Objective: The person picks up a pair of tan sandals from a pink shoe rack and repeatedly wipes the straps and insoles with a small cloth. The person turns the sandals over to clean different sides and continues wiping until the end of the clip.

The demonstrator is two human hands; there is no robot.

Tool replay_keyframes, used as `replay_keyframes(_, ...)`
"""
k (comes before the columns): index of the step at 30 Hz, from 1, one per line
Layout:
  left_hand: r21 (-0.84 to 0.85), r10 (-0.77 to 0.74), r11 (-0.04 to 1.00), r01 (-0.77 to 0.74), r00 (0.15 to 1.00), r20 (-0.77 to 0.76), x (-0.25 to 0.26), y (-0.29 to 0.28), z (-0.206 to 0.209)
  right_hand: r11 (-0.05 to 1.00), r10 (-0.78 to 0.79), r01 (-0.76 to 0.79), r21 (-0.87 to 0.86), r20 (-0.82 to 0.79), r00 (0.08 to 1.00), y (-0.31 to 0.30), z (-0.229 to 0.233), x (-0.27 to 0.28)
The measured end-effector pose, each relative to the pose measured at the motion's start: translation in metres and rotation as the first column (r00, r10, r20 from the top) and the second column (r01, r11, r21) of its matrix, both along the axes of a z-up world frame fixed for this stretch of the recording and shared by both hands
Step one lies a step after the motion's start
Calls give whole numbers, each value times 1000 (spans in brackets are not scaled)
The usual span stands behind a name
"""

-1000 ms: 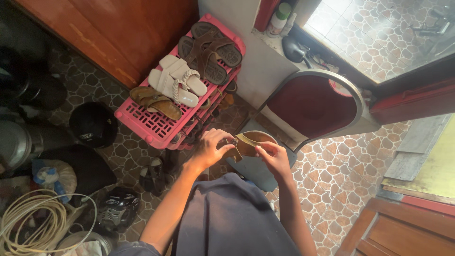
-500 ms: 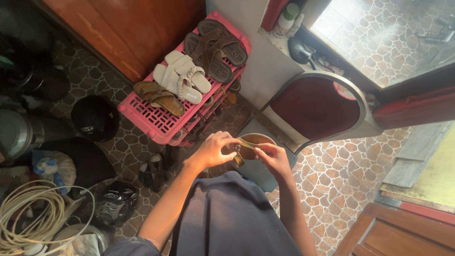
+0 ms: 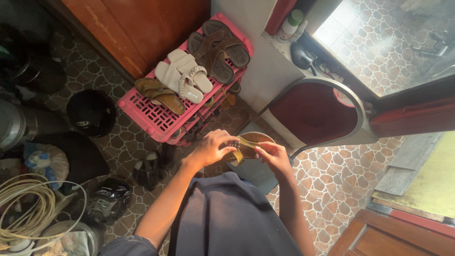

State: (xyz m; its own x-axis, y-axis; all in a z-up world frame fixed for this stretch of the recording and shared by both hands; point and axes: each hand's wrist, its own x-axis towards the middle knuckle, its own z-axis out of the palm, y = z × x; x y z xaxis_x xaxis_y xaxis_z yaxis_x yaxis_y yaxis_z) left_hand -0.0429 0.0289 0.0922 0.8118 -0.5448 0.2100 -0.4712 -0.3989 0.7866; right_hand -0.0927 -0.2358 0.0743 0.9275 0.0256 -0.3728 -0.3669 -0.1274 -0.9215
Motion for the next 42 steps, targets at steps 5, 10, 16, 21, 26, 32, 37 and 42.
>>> replay_keyframes(5, -28, -2, 1000, 3, 999, 53, 1, 4, 1, 999, 40, -39, 10, -16, 999, -1, 0, 2)
replay_keyframes(10, -47, 12, 999, -11, 1000, 28, 0, 3, -3, 997, 78, -77, 4, -33, 996, 1, 2, 2)
replay_keyframes(16, -120, 66, 990, -70, 997, -40, -3, 2, -3, 995, 88, -86, 53, -36, 995, 4, 6, 4)
replay_keyframes(21, -148, 101, 983, -104, 995, -22, -7, 5, 0, 991, 117, -115, 74, -29, 993, 6, 4, 7)
replay_keyframes(26, -141, 153, 978, -154, 988, -18, -11, 10, 3, 985, 151, -147, 93, -41, 988, 7, 1, 11)
replay_keyframes(32, -161, 184, 969, -187, 982, -34, -14, 11, 2, 982, 156, -150, 111, -46, 987, 10, -3, 11)
replay_keyframes(37, -198, 192, 962, -190, 981, -12, -10, 9, 3, 983, 154, -149, 111, -42, 987, 10, -2, 11)
replay_keyframes(42, -170, 192, 966, -196, 981, -41, -14, 7, 13, 983, 138, -134, 122, -29, 990, 7, -2, 7)
